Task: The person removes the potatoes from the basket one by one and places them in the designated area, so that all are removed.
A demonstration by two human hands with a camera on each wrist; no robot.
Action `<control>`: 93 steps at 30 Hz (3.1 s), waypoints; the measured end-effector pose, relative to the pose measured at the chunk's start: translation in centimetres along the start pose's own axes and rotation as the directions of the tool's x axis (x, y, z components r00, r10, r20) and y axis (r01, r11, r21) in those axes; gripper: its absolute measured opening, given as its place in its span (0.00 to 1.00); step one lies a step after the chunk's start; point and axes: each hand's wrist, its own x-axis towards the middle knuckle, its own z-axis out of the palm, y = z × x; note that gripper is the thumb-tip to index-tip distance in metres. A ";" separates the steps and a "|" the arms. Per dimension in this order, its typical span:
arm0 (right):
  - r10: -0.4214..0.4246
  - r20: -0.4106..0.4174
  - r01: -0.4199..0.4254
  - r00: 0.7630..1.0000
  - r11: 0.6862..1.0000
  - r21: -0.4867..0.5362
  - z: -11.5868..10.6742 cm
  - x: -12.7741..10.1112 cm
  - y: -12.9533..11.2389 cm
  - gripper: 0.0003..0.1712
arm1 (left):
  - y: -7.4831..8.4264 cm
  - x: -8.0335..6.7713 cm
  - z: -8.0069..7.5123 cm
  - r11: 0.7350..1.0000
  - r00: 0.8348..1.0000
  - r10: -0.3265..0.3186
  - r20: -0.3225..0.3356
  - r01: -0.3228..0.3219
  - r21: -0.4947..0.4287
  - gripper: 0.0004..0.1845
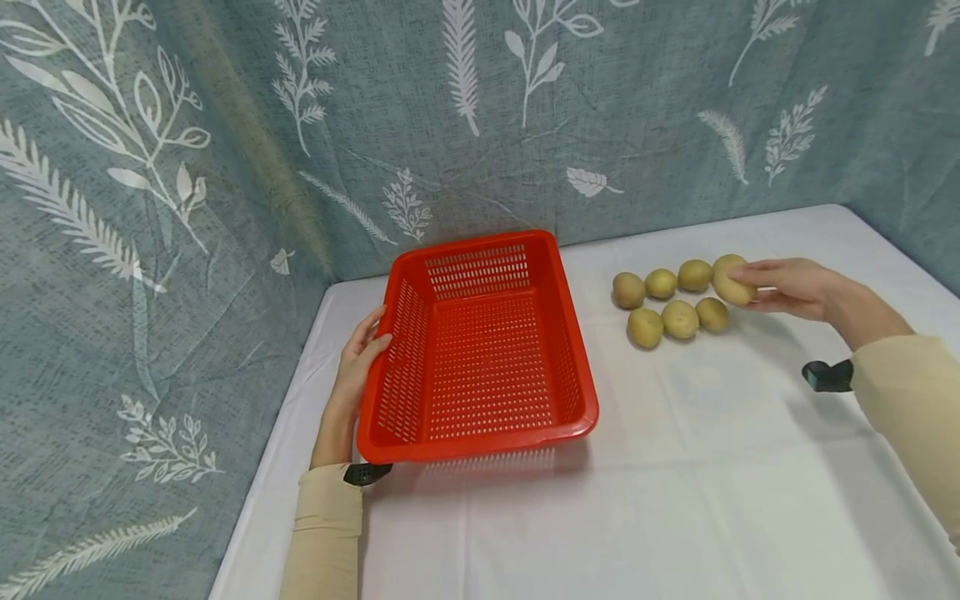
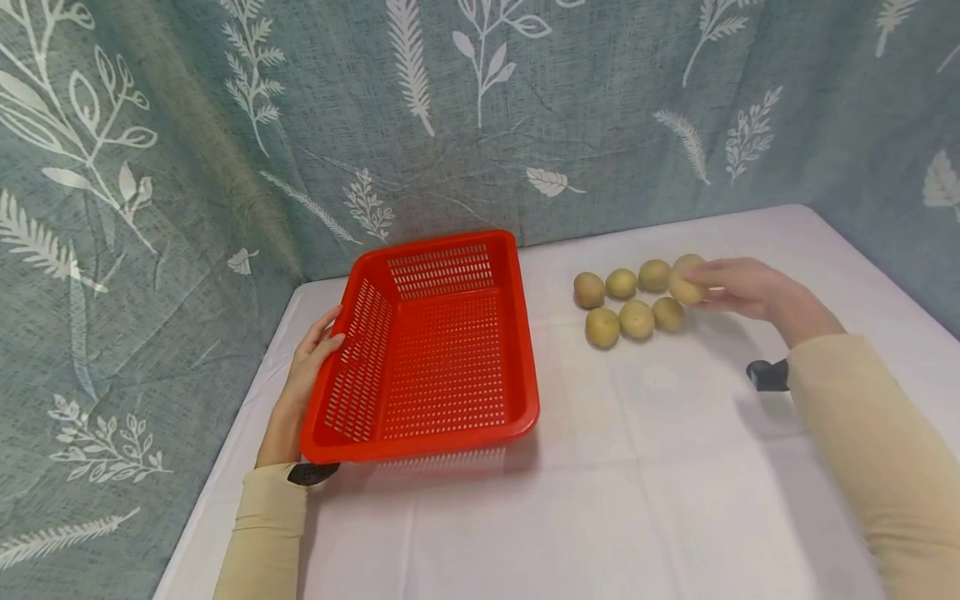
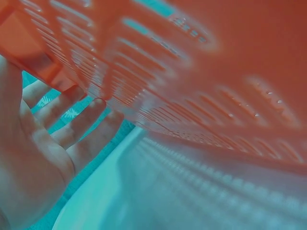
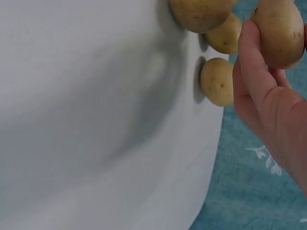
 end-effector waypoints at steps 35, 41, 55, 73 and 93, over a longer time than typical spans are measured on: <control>0.015 -0.156 -0.045 0.988 0.981 -0.188 -0.7 0.5 3.7 0.49 | -0.1 -0.2 0.1 1.000 1.000 -0.007 0.001 0.007 0.001 0.28; -0.001 -0.172 -0.036 0.985 0.976 -0.215 -0.4 0.3 3.6 0.47 | -0.2 -0.2 0.1 1.000 1.000 -0.015 -0.005 0.015 -0.002 0.28; 0.014 -0.164 -0.060 0.986 0.958 -0.279 -0.9 0.5 3.8 0.48 | -0.2 -0.1 0.0 1.000 1.000 -0.015 -0.005 0.015 0.003 0.28; -0.013 -0.179 -0.031 0.984 0.970 -0.240 -0.6 0.1 4.0 0.43 | -0.2 -0.2 0.1 1.000 1.000 -0.014 -0.005 0.014 -0.027 0.27; -0.062 -0.108 0.007 0.992 0.891 -0.454 0.1 -0.3 3.7 0.52 | 0.5 -1.2 -0.7 0.997 0.998 -0.056 -0.007 0.056 0.057 0.29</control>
